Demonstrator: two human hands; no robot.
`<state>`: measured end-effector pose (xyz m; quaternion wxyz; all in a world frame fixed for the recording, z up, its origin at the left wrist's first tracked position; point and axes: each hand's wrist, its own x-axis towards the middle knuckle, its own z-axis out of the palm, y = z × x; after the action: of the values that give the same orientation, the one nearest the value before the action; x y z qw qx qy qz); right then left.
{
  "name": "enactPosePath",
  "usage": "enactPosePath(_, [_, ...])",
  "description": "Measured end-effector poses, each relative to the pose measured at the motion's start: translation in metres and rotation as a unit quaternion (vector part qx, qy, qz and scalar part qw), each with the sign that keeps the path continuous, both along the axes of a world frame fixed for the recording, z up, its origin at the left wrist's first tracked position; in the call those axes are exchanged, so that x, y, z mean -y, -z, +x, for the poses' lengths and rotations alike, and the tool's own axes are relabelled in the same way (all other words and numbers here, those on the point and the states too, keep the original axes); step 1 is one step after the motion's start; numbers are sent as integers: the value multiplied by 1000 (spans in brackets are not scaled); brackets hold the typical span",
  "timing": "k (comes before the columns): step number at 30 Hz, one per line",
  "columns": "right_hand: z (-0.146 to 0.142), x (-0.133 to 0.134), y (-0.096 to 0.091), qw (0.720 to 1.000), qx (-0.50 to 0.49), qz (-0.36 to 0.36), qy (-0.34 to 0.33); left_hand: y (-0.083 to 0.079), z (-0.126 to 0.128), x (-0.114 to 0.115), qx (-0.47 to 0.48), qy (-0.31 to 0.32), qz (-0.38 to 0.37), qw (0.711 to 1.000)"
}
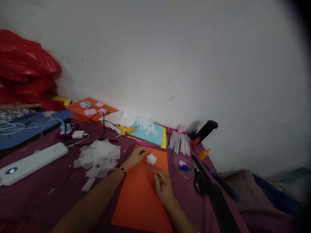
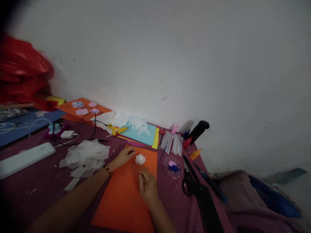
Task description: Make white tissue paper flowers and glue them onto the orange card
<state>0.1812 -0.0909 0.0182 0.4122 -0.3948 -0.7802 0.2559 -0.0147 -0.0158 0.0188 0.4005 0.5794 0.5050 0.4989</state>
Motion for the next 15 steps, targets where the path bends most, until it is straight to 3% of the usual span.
enactPosePath(2, [0, -6, 2, 984, -131, -120, 21, -5, 0, 0, 31, -4, -11, 999])
enactPosePath(4, [-1, -13, 4, 945, -237, -218, 49, -17, -3, 1, 73, -11, -21, 997])
enactPosePath(8, [4, -24, 4, 889, -334, -304, 79, -65, -18, 14, 159, -30, -20, 987])
enactPosePath(12, [11, -30, 1, 858, -373, -338, 97, -118, -48, 58, 270, -64, -28, 960])
enactPosePath(15, [14, -31, 0, 841, -389, -366, 90, -134, -78, 105, 201, -131, -10, 971])
